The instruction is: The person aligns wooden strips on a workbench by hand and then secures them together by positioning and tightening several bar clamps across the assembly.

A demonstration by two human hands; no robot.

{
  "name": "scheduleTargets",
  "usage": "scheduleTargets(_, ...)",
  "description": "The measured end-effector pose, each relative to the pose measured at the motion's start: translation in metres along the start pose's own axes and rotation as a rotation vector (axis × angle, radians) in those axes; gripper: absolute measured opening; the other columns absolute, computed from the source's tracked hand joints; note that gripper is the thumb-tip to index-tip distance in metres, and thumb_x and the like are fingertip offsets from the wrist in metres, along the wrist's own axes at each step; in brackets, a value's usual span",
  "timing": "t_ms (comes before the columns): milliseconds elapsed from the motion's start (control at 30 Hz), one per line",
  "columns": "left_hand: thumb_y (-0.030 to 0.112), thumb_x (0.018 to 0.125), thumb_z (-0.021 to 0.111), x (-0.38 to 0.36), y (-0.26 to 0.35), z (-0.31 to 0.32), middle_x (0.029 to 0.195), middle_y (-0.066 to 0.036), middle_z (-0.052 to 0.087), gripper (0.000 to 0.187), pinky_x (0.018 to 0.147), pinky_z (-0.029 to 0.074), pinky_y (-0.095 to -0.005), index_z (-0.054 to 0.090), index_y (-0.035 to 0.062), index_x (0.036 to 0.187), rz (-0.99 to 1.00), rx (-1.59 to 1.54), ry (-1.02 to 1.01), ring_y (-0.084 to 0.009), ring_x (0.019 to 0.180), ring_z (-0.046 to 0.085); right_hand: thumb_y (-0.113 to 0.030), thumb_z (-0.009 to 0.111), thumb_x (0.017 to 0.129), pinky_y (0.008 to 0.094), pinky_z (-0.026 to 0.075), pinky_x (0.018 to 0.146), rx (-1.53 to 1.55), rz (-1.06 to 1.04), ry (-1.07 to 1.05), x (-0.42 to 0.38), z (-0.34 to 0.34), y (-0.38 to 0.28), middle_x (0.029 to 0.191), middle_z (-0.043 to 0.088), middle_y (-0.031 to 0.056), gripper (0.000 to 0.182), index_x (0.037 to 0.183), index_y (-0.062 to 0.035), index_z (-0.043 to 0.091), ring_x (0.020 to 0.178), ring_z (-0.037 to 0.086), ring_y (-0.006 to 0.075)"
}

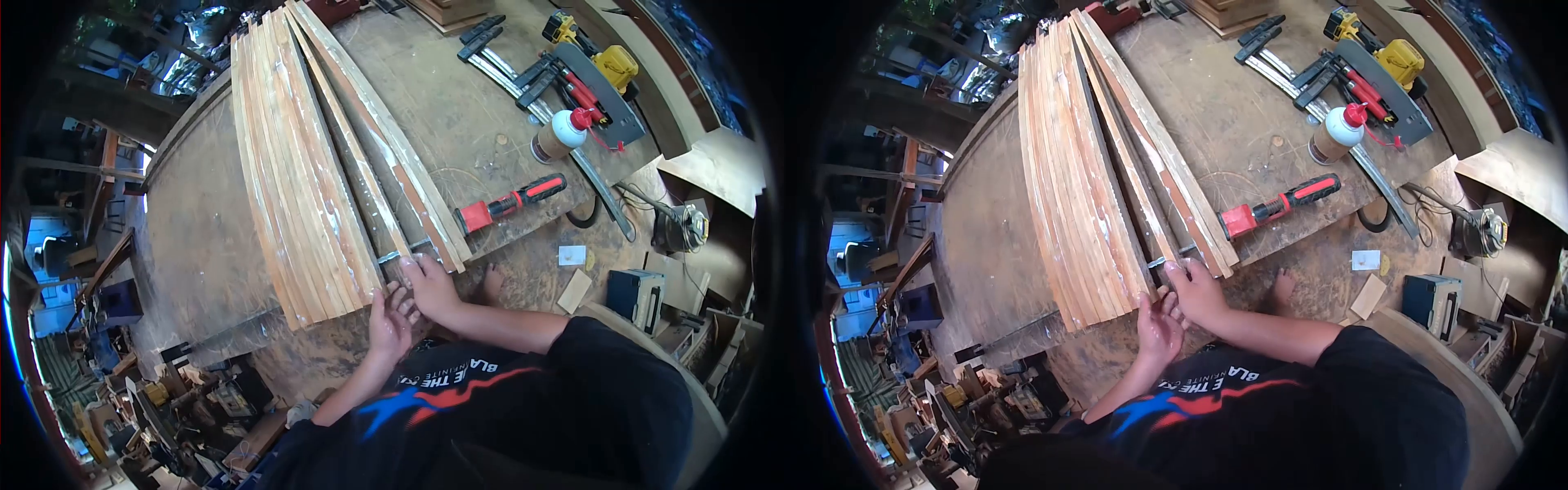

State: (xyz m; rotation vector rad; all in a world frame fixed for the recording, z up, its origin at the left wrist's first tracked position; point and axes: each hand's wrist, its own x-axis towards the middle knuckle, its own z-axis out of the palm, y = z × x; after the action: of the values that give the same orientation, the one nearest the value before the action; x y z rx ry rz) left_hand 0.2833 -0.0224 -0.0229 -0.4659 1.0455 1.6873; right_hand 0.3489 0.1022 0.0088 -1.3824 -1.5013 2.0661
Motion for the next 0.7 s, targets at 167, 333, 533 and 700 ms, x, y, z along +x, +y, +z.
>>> scheduleTargets(167, 0.057, 0.105, 0.050, 0.007, 0.005, -0.006, 0.129, -0.007, 0.063, 0.059, 0.098, 0.048, -0.0402, 0.055, 0.0072, 0.137, 0.022, 0.158, -0.060, -0.0223, 0.114, 0.060, -0.045, 0.060, 0.102, 0.0378, 0.054, 0.061, -0.043, -0.109, 0.028, 0.003, 0.014, 0.050, 0.084, 0.072, 0.0172, 0.047, 0.105, 0.0013, 0.069, 0.069, 0.071, 0.0243)
scheduleTargets(333, 0.057, 0.107, 0.047, 0.013, 0.004, -0.009, 0.138, -0.002, 0.058, 0.060, 0.103, 0.044, -0.0440, 0.051, 0.0110, 0.145, 0.032, 0.199, -0.051, -0.0209, 0.124, 0.055, -0.040, 0.061, 0.104, 0.0352, 0.054, 0.051, 0.061, -0.064, 0.098, -0.018, 0.013, 0.035, 0.075, 0.071, 0.0125, 0.041, 0.104, -0.0003, 0.070, 0.059, 0.069, 0.0209)
scheduleTargets(533, 0.071, 0.101, 0.046, -0.013, 0.012, -0.019, 0.151, -0.012, 0.046, 0.083, 0.118, 0.025, -0.0557, 0.037, 0.0068, 0.153, 0.056, 0.160, -0.018, -0.0333, 0.147, 0.038, -0.049, 0.053, 0.105, 0.0441, 0.058, 0.076, -0.273, -0.213, 0.078, -0.019, 0.008, 0.035, 0.097, 0.073, 0.0235, 0.055, 0.124, 0.0009, 0.066, 0.087, 0.074, 0.0338)
scheduleTargets(700, 0.068, 0.100, 0.052, -0.025, 0.030, -0.037, 0.151, -0.014, 0.044, 0.083, 0.118, 0.027, -0.0598, 0.039, 0.0028, 0.150, 0.098, 0.251, 0.030, -0.0356, 0.148, 0.038, -0.042, 0.055, 0.105, 0.0361, 0.049, 0.099, 0.008, -0.135, -0.040, 0.000, 0.009, 0.058, 0.118, 0.073, 0.0202, 0.051, 0.131, 0.0002, 0.066, 0.112, 0.068, 0.0262)
